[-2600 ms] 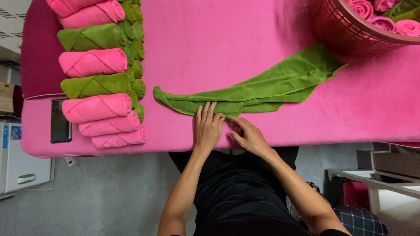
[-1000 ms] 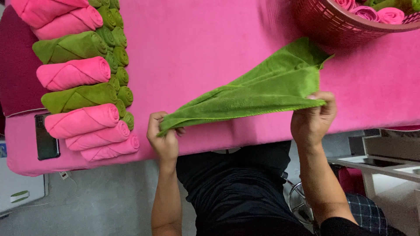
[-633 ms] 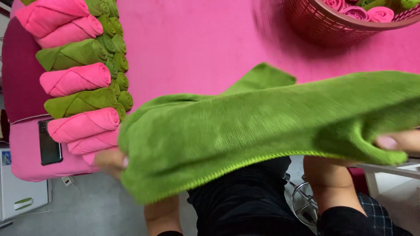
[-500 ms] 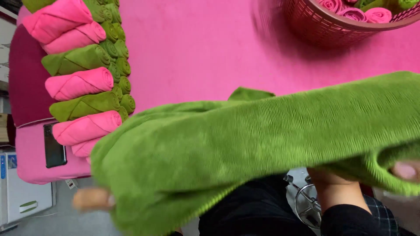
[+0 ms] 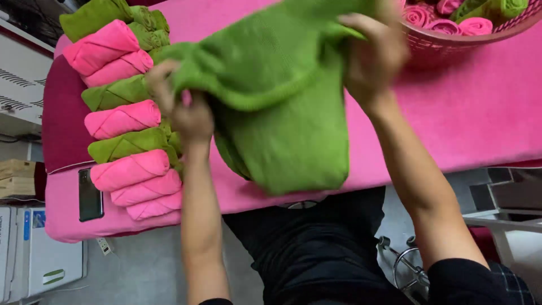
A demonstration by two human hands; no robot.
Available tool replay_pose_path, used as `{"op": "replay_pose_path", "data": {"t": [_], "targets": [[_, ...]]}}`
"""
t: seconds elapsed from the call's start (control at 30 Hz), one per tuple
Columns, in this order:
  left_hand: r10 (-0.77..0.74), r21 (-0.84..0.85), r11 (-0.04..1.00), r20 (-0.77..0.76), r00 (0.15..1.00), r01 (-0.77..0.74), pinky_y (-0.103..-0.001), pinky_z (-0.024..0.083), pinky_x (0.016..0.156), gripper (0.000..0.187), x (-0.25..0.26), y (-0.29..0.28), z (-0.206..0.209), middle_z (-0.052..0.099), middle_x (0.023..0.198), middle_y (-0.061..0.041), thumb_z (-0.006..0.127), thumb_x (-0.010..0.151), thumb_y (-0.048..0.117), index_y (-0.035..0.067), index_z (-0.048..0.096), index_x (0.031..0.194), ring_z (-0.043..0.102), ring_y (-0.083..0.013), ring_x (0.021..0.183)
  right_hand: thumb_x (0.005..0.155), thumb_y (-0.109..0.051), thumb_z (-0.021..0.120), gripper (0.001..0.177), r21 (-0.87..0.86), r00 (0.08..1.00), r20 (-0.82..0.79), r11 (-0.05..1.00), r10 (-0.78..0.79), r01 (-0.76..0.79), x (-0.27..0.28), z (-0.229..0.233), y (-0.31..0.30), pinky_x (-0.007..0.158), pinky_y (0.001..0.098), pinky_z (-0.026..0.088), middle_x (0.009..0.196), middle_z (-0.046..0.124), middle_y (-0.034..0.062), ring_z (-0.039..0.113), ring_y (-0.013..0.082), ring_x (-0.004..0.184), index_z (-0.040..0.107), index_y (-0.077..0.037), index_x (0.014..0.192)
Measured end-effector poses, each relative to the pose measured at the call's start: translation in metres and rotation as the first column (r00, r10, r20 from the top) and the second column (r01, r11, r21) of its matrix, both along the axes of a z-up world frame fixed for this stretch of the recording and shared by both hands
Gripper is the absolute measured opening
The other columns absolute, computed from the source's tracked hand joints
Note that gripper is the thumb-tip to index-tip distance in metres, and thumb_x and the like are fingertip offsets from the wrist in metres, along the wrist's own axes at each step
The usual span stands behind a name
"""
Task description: Folding and rolling a small green towel into a decorative rose shape on a pink massage table.
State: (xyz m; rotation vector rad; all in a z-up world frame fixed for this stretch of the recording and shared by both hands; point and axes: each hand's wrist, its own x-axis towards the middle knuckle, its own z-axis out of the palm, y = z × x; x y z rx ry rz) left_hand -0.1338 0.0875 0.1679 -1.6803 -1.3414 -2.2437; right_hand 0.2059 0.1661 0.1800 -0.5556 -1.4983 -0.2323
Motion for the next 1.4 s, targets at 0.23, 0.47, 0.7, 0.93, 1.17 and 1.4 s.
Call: {"op": "replay_pose_path", "data": {"t": [0.23, 0.47, 0.7, 0.93, 1.17, 1.4], "targets": [[-0.138, -0.636, 0.726, -0.507, 0.851, -0.262, -0.053, 0.043, 0.111, 0.037, -0.008, 0.017, -0.205, 0.063, 0.135, -0.015, 0.070, 0.095, 0.014, 0.012, 0.061, 0.130, 0.061, -0.0357, 0.128, 0.105, -0.025, 0.065, 0.020, -0.582, 0.757, 0.647, 0.698, 0.088, 0.417, 0.004, -0.197, 0.009, 0.106, 0.0555, 0.036, 0.123, 0.063, 0.0197, 0.058, 0.0403, 0.120, 0.069, -0.009, 0.115], [0.130, -0.633, 0.611, -0.513, 0.849, -0.476, -0.054, 0.050, 0.099, 0.058, 0.003, -0.071, -0.190, 0.065, 0.136, -0.011, 0.079, 0.087, 0.020, 0.013, 0.060, 0.141, 0.065, -0.0339, 0.124, 0.103, -0.030, 0.064, 0.035, -0.777, 0.824, 0.516, 0.532, 0.233, 0.337, 0.002, -0.203, -0.092, 0.123, 0.0600, 0.028, 0.157, 0.055, 0.0181, 0.048, 0.0412, 0.146, 0.072, -0.017, 0.135], [0.341, -0.529, 0.437, -0.652, 0.678, -0.728, -0.047, 0.047, 0.091, 0.061, 0.001, -0.093, -0.219, 0.064, 0.118, -0.003, 0.081, 0.082, 0.033, 0.021, 0.065, 0.140, 0.062, -0.0291, 0.108, 0.099, -0.045, 0.067, 0.031, -0.858, 0.856, 0.401, 0.461, 0.327, 0.226, -0.033, -0.217, -0.128, 0.123, 0.0640, 0.021, 0.157, 0.055, 0.0149, 0.044, 0.0405, 0.149, 0.077, -0.020, 0.115], [-0.083, -0.933, 0.205, -0.317, 0.945, -0.295, -0.048, 0.048, 0.088, 0.045, -0.006, -0.106, -0.197, 0.080, 0.086, -0.012, 0.065, 0.097, 0.058, 0.016, 0.081, 0.104, 0.077, -0.0381, 0.093, 0.099, -0.027, 0.072, 0.014, -0.982, 0.883, -0.103, 0.095, 0.459, -0.164, -0.041, -0.241, -0.128, 0.102, 0.0494, 0.043, 0.100, 0.074, 0.0068, 0.068, 0.0256, 0.100, 0.071, -0.018, 0.109], [-0.119, -0.521, 0.461, 0.766, 0.632, 0.718, -0.044, 0.052, 0.105, 0.046, -0.003, -0.126, -0.165, 0.073, 0.130, -0.015, 0.074, 0.095, 0.010, 0.004, 0.064, 0.140, 0.069, -0.0256, 0.119, 0.108, -0.024, 0.057, 0.021, -0.696, 0.674, -0.718, -0.159, 0.174, -0.700, -0.013, -0.236, -0.118, 0.069, 0.0312, 0.055, 0.090, 0.070, 0.0093, 0.069, 0.0192, 0.072, 0.059, -0.005, 0.117], [-0.576, -0.019, 0.597, 0.686, 0.445, 0.802, -0.057, 0.043, 0.120, 0.090, -0.040, -0.092, -0.103, 0.057, 0.148, -0.026, 0.070, 0.078, 0.006, -0.003, 0.030, 0.158, 0.057, -0.0329, 0.136, 0.102, -0.027, 0.064, 0.038, -0.444, 0.452, -0.829, 0.103, 0.331, -0.890, -0.002, -0.105, -0.090, 0.072, 0.0292, 0.062, 0.102, 0.072, 0.0171, 0.076, 0.0201, 0.082, 0.050, -0.006, 0.129]]}}
